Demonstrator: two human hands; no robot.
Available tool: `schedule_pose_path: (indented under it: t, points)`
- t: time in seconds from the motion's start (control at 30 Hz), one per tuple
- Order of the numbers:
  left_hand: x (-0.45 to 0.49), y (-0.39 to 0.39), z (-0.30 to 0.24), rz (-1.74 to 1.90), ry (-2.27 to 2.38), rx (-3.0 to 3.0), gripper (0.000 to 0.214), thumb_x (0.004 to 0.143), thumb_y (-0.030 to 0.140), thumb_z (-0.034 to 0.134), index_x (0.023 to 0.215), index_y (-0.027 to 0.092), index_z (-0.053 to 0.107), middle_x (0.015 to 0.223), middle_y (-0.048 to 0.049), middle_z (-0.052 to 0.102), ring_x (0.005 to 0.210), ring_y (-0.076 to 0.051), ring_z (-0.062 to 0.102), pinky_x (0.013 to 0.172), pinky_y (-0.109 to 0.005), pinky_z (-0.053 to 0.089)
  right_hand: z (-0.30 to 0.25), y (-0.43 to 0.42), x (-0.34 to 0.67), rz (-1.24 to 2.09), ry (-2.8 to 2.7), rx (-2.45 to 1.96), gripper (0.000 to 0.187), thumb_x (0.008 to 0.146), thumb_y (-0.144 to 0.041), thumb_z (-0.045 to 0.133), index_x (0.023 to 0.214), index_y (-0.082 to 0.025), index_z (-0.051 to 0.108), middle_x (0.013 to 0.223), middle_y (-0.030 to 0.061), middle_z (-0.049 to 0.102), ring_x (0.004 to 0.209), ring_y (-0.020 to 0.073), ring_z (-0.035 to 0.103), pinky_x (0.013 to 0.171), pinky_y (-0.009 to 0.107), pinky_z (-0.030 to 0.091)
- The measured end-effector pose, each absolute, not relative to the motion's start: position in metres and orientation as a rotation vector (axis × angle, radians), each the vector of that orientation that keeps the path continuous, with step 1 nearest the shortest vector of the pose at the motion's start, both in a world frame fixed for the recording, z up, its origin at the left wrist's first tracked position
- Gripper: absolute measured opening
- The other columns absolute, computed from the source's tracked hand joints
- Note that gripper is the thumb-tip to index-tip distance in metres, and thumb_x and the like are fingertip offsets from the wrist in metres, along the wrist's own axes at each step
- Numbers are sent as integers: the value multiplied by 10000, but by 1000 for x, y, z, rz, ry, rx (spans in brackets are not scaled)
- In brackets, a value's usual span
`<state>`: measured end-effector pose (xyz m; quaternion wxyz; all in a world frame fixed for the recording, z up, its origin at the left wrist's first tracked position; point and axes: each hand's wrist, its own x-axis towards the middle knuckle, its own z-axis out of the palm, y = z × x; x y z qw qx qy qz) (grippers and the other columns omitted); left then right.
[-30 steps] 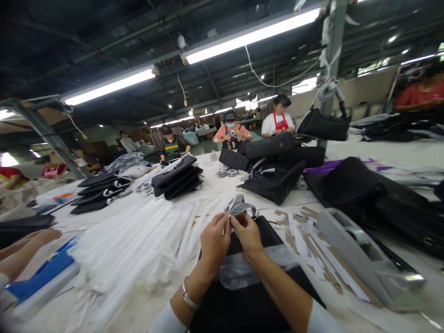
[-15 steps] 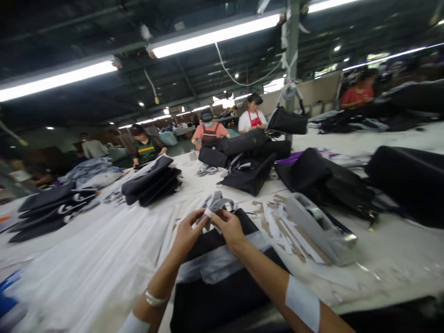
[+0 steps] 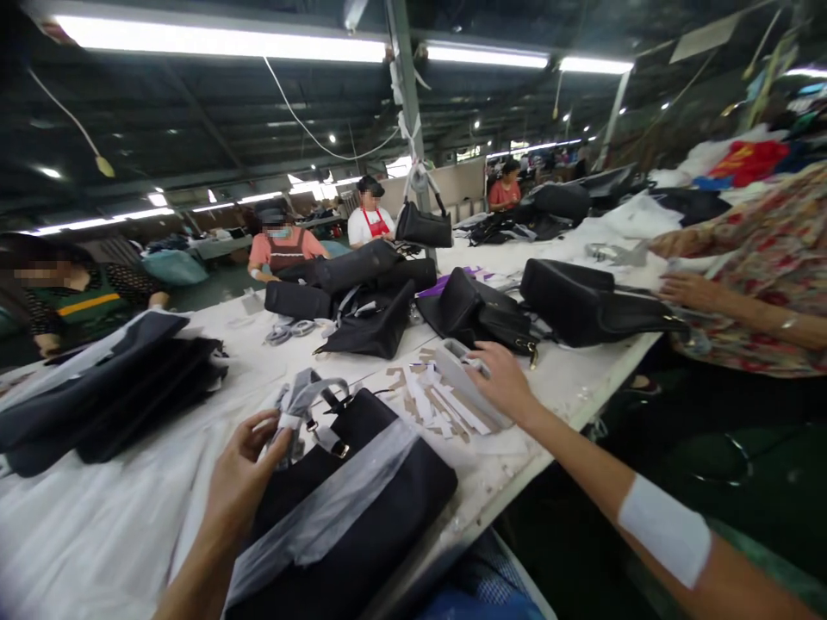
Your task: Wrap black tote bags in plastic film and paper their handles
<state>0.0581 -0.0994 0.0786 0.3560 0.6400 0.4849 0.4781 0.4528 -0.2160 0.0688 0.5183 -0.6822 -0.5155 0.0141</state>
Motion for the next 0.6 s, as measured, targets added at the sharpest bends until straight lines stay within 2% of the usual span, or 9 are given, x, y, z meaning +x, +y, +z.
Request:
schedule_pose_path:
  t: [0.03,0.1,0.17,0.27,0.33,0.47,0.6]
  points:
    - [58,-98,77,1214,1239,1632,556,710,515,756,1152,209,618,1086,-104,725,1073,-278,676,855,-375,558,67,-226,477,-5,-1187,-1703,173,719,-340,728,799,-197,784,1259,144,651,1300,378,458,1163,534,192]
    - [57,-95,75,1185,1216,1593,559,715,517,755,1163,220,602,1140,-101,705,1147,-280,638,912,-387,535,60,-240,511,56,-1117,-1912,142,677,-355,738,685,-216,767,1285,120,644,1338,376,421,1174,506,181]
    - [58,-93,72,1191,1202,1578,554,718,518,757,1154,214,602,1147,-101,700,1168,-283,624,946,-398,518,52,-248,528,225,-1074,-2027,175,670,-395,733,636,-227,767,1273,115,658,1330,372,442,1159,475,231]
    - [58,-93,69,1184,1185,1584,547,725,524,755,1143,203,608,1132,-101,702,1147,-280,632,948,-398,518,46,-252,532,434,-1016,-2013,303,723,-502,671,703,-230,802,1272,126,665,1252,355,535,1082,450,351]
    - [58,-93,69,1182,1184,1593,536,727,525,755,1130,202,615,1113,-95,708,1126,-275,642,932,-386,526,47,-252,529,534,-944,-1956,355,711,-550,665,756,-230,812,1317,118,639,1224,353,561,1033,451,396]
    - [59,-94,70,1205,1182,1585,523,727,523,752,1117,199,624,1096,-89,717,1095,-262,659,897,-353,540,60,-254,520,715,-830,-1844,405,592,-582,751,756,-216,809,1351,129,607,1235,391,536,990,504,415]
    - [60,-92,68,1194,1166,1594,553,720,526,760,1128,179,623,1095,-101,717,1072,-265,667,880,-351,549,75,-263,511,702,-803,-1756,401,569,-577,788,733,-210,800,1369,147,592,1255,389,522,1018,498,407]
